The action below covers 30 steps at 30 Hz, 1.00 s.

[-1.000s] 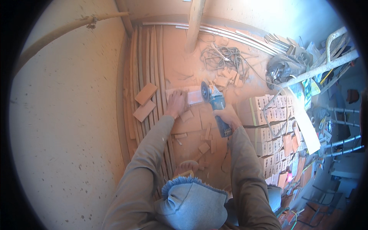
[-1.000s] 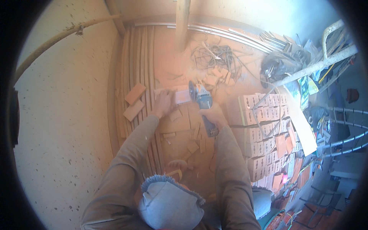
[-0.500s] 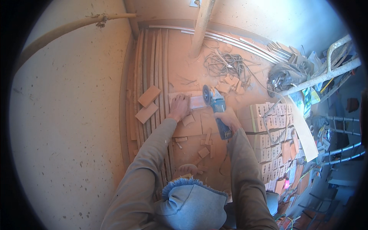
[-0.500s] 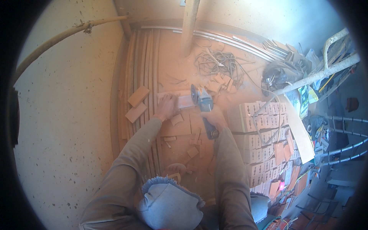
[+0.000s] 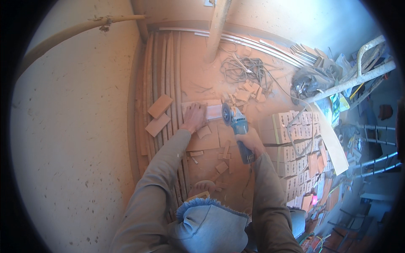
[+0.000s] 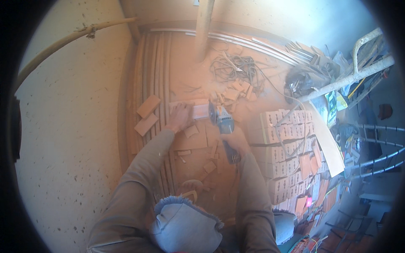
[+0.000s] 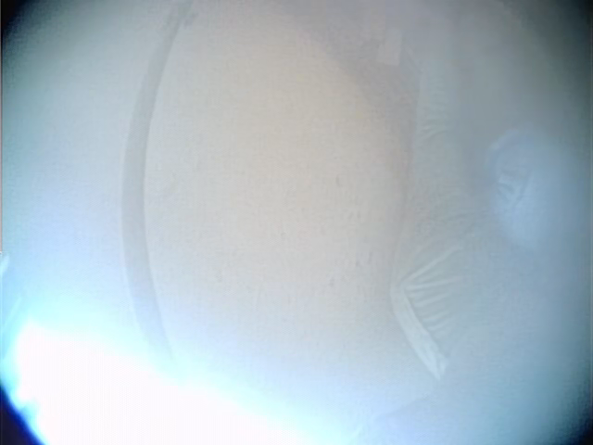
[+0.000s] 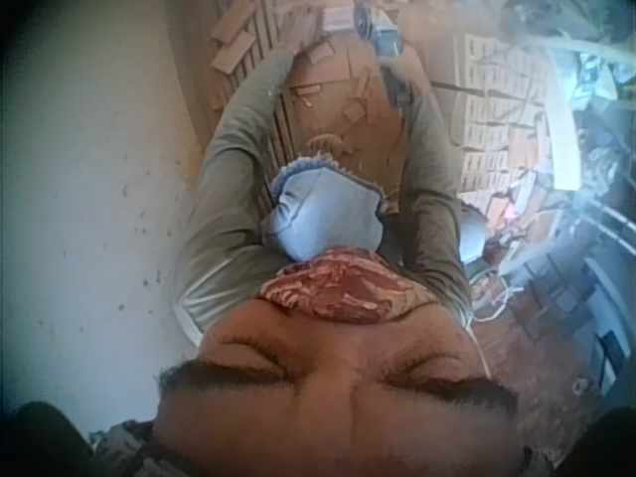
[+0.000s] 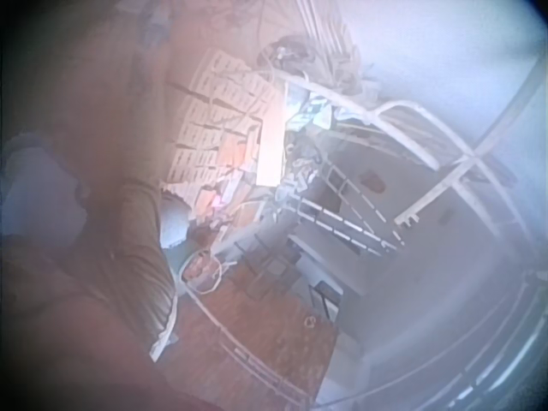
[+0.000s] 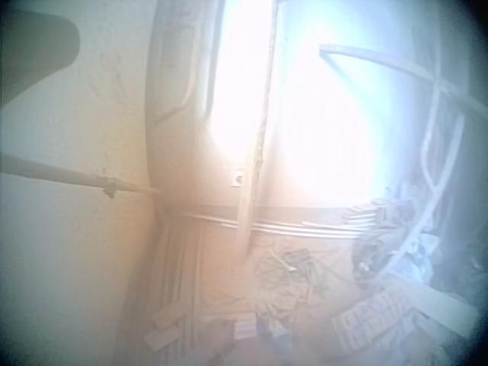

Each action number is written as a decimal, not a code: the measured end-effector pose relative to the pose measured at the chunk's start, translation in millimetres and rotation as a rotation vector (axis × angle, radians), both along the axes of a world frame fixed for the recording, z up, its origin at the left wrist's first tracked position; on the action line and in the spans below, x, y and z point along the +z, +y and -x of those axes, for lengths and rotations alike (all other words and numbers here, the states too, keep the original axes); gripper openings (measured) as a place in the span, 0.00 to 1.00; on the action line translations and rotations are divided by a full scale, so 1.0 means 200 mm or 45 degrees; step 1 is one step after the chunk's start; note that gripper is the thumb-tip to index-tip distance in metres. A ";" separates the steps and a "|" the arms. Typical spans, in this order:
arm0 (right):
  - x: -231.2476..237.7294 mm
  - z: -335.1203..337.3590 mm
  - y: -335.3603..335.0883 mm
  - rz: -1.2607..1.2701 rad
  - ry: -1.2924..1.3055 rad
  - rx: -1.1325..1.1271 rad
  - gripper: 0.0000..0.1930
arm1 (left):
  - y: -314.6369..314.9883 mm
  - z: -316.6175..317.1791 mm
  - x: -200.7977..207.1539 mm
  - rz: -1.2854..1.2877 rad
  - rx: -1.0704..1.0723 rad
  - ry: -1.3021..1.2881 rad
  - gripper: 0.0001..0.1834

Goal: The person uses an angle grinder to cut red bricks into smaller pieces. They repeatedly pick up bricks, position them on the floor, and cut them, creating a pile of cut pieces and dust.

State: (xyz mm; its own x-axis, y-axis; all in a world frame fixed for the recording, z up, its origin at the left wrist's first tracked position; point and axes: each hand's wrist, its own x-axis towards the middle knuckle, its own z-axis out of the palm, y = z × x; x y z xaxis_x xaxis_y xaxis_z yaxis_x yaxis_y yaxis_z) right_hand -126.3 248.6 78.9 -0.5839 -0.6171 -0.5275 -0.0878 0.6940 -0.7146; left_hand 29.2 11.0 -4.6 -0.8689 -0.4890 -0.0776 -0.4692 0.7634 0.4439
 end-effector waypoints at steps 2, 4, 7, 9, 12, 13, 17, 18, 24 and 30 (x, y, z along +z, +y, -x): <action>0.02 -0.02 0.01 -0.009 0.003 -0.008 0.22 | 0.00 0.00 0.00 0.009 -0.009 0.005 0.32; 0.01 -0.02 0.03 -0.020 0.012 -0.010 0.21 | -0.01 0.01 -0.02 0.016 -0.012 0.003 0.33; 0.00 -0.02 0.05 -0.050 0.025 -0.015 0.21 | -0.01 0.02 -0.02 0.012 -0.009 0.027 0.32; 0.05 -0.04 0.04 -0.090 0.014 -0.028 0.21 | -0.01 0.02 -0.02 0.005 0.000 0.040 0.32; 0.00 -0.01 0.04 -0.026 -0.037 -0.029 0.21 | -0.02 0.02 -0.02 -0.011 0.013 0.040 0.32; -0.01 -0.01 0.04 0.007 -0.004 -0.028 0.20 | -0.02 0.03 -0.02 -0.022 0.016 0.033 0.33; -0.02 0.00 -0.01 0.146 0.085 0.005 0.21 | -0.02 0.03 0.01 -0.068 0.024 -0.012 0.35; -0.03 0.01 -0.02 0.186 0.097 0.016 0.22 | -0.02 0.03 0.02 -0.069 0.028 -0.007 0.32; -0.01 0.05 -0.09 0.033 0.059 -0.027 0.21 | 0.00 0.03 0.04 -0.080 0.068 0.036 0.27; 0.00 0.09 -0.14 -0.035 -0.007 -0.002 0.22 | 0.00 0.03 0.03 -0.061 0.067 0.056 0.26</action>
State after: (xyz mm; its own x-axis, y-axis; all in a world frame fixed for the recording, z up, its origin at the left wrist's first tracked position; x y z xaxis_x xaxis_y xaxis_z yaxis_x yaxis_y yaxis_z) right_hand -145.0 220.6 78.5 -0.5818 -0.6013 -0.5476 -0.0828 0.7136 -0.6956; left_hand 23.0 10.6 0.9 -0.8450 -0.5308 -0.0647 -0.4876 0.7154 0.5005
